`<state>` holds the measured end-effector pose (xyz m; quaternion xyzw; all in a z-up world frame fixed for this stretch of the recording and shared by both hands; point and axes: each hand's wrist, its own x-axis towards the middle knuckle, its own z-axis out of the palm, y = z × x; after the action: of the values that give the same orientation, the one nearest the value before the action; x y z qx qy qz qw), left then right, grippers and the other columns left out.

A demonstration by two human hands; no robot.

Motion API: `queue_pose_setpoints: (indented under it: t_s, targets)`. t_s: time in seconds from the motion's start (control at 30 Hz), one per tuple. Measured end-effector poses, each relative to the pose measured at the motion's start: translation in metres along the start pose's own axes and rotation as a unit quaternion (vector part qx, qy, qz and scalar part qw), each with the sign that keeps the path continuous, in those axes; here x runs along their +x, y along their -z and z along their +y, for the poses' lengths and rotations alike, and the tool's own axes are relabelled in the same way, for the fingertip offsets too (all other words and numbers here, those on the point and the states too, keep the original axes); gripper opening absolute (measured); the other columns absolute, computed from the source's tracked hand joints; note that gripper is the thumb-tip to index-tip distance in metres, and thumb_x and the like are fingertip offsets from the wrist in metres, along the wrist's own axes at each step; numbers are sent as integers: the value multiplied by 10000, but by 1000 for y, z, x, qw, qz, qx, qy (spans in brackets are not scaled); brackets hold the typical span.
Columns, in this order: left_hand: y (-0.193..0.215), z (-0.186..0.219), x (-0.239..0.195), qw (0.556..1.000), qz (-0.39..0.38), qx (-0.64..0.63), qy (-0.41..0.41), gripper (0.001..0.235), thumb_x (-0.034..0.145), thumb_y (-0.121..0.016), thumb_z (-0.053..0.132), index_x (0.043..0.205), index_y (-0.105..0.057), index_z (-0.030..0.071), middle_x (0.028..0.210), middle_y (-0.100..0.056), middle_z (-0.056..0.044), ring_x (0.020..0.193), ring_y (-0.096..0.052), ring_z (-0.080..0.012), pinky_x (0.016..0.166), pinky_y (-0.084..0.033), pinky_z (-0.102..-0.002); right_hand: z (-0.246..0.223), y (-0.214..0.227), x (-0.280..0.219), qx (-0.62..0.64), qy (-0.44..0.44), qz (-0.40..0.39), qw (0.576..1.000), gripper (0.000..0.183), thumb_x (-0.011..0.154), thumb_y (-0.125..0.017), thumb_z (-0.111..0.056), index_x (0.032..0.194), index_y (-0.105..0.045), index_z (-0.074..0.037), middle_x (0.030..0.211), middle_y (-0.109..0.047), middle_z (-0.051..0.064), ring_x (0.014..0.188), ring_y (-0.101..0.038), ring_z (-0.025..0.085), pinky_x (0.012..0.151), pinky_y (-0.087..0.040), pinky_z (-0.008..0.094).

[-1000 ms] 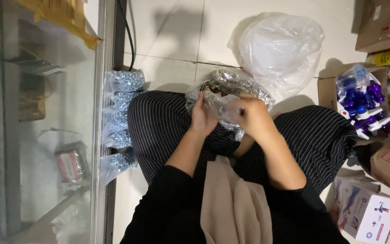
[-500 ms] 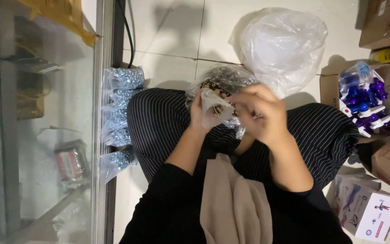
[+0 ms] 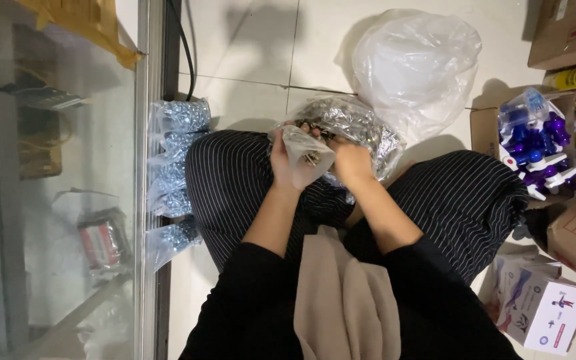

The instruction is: Packaging small metal screws into individual plastic bags from a bulk supply on the floor.

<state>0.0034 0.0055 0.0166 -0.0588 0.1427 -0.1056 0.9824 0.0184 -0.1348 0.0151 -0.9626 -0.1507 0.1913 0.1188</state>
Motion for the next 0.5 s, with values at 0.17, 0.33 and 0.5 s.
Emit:
queue_pose_setpoints:
  t_s: [0.17, 0.33, 0.5]
  targets:
    - [1, -1, 4, 999, 19, 26, -4, 292, 875, -413, 434, 917, -610, 222, 923, -548, -56, 941, -549, -310, 854, -405, -439, 10, -9, 0, -47, 2, 14, 999, 229, 644, -645, -125, 865, -649, -185, 844, -613, 17, 747, -632, 254, 628, -506, 387]
    - [2, -3, 2, 996, 82, 14, -9, 255, 842, -467, 423, 895, -616, 223, 880, -576, -76, 875, -579, -323, 822, -435, -440, 2, 23, -10, -35, 22, 20, 999, 300, 614, -648, -51, 906, -646, -118, 853, -619, 68, 764, -626, 290, 645, -495, 405]
    - [0, -4, -1, 991, 116, 56, -35, 230, 811, -536, 404, 908, -612, 209, 878, -600, -97, 847, -594, -338, 791, -452, -456, -19, 112, -45, 243, 93, 165, 951, 96, 775, -635, -96, 867, -626, -68, 835, -608, 118, 868, -583, 334, 766, -450, 409]
